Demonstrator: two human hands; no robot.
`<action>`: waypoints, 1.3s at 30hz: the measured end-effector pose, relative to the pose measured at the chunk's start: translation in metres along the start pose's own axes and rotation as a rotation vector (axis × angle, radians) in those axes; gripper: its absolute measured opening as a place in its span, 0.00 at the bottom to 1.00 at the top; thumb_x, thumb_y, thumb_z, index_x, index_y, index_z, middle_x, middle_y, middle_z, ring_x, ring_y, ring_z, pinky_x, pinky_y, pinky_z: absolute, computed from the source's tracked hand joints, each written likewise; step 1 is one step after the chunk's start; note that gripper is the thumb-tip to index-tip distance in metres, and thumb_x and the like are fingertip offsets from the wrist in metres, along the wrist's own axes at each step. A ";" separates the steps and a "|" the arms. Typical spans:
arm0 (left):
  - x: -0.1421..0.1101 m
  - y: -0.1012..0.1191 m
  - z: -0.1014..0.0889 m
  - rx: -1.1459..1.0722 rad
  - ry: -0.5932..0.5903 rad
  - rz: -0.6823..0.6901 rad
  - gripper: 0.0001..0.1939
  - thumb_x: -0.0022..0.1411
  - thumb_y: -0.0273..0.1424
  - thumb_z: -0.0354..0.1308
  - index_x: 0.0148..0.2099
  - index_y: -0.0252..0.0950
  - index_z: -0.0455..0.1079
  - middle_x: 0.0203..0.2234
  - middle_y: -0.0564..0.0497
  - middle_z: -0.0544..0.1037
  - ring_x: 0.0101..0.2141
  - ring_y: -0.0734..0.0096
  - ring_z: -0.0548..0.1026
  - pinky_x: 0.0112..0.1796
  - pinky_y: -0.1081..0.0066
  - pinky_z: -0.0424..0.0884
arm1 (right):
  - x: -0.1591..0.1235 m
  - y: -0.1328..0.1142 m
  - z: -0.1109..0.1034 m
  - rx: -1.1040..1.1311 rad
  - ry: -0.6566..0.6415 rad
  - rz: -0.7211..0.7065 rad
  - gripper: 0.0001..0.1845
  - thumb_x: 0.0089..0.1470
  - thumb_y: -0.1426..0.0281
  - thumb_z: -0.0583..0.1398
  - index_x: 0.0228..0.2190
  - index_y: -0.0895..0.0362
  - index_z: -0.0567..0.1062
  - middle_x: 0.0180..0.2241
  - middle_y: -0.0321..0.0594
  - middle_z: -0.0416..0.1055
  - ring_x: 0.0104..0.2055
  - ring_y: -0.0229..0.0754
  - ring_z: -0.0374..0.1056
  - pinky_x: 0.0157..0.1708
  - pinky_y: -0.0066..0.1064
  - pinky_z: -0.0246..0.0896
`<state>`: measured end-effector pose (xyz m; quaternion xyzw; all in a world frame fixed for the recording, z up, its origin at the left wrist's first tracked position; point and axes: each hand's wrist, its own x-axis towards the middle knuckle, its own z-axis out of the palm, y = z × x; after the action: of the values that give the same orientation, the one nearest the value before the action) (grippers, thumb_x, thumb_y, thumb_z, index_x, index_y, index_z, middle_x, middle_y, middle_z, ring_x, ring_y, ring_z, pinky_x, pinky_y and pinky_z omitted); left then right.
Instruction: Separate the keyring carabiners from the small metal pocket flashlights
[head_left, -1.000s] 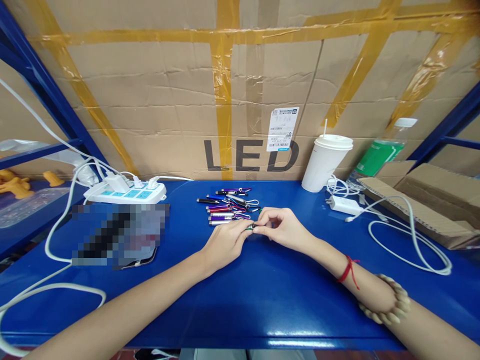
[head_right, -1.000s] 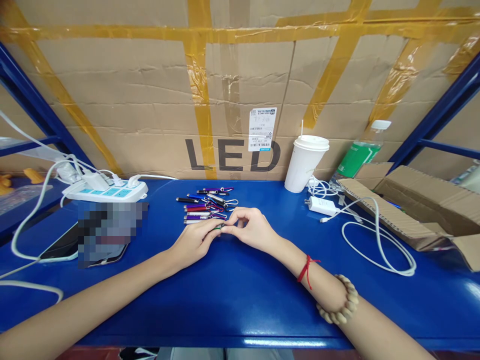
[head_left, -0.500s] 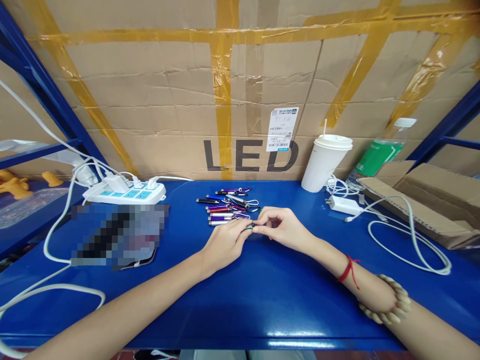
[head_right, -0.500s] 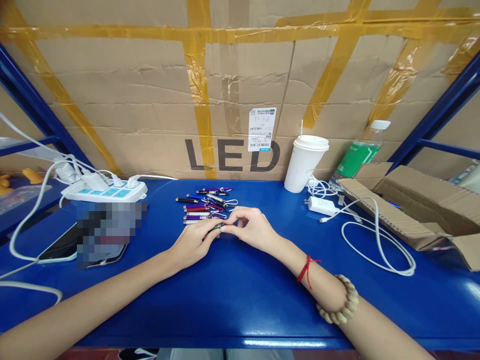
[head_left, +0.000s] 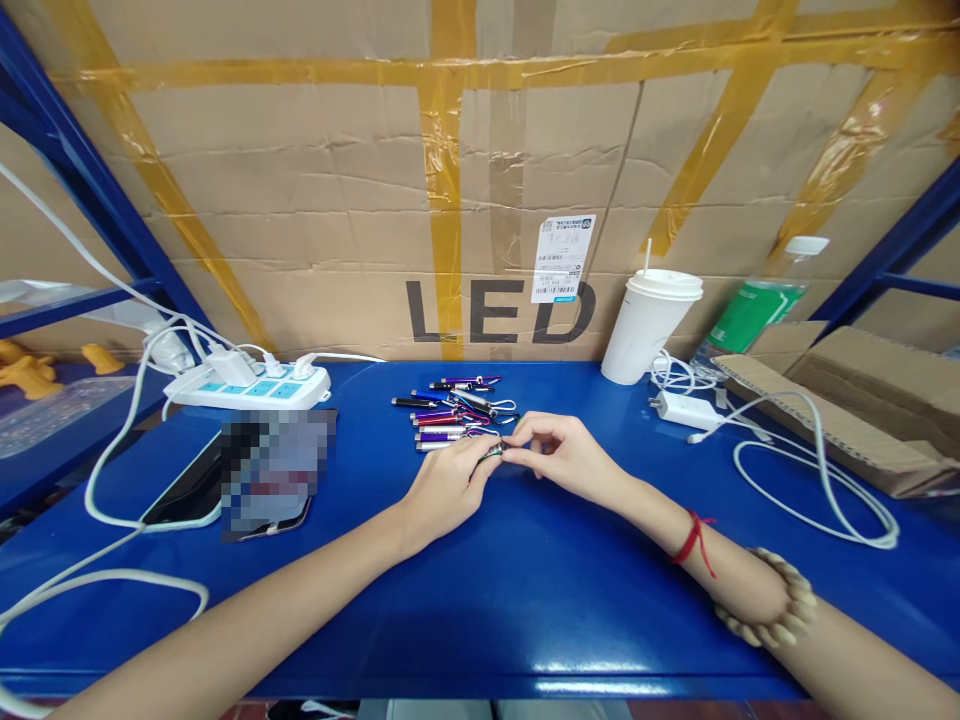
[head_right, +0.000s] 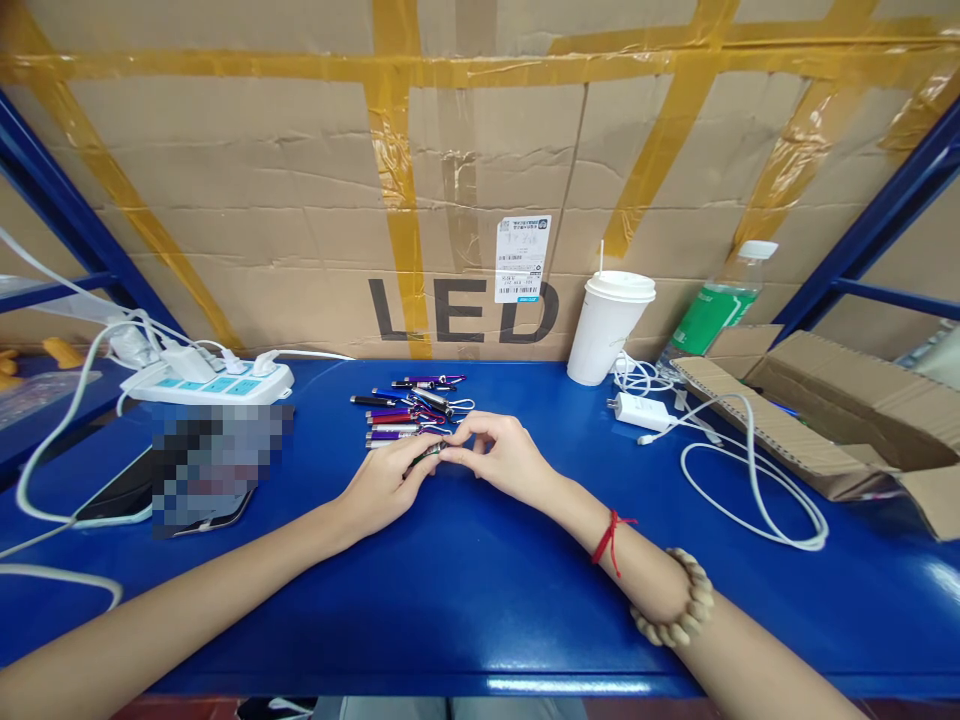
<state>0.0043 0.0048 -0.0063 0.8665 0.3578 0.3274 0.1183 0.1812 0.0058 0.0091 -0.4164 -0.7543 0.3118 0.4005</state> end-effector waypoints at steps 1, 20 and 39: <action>0.000 0.000 0.000 0.001 0.001 0.000 0.11 0.63 0.29 0.44 0.42 0.35 0.66 0.30 0.50 0.76 0.33 0.70 0.74 0.38 0.71 0.68 | 0.000 0.000 0.000 0.026 -0.005 -0.001 0.17 0.42 0.57 0.62 0.22 0.60 0.71 0.26 0.38 0.68 0.17 0.29 0.61 0.17 0.23 0.56; 0.000 0.000 -0.002 -0.029 -0.054 0.005 0.10 0.63 0.29 0.44 0.44 0.38 0.64 0.36 0.51 0.75 0.37 0.70 0.73 0.39 0.72 0.67 | 0.003 0.011 0.001 0.359 -0.056 0.062 0.12 0.37 0.64 0.66 0.21 0.61 0.73 0.27 0.37 0.68 0.18 0.29 0.61 0.15 0.24 0.60; 0.001 0.002 -0.002 -0.029 0.002 -0.018 0.11 0.63 0.27 0.44 0.44 0.36 0.66 0.37 0.50 0.75 0.38 0.70 0.73 0.38 0.73 0.68 | 0.002 0.002 -0.002 0.042 0.070 -0.055 0.12 0.40 0.63 0.65 0.24 0.60 0.73 0.26 0.38 0.68 0.19 0.29 0.60 0.17 0.24 0.57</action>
<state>0.0042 0.0040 -0.0035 0.8611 0.3609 0.3322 0.1336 0.1828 0.0088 0.0089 -0.3975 -0.7443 0.3017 0.4439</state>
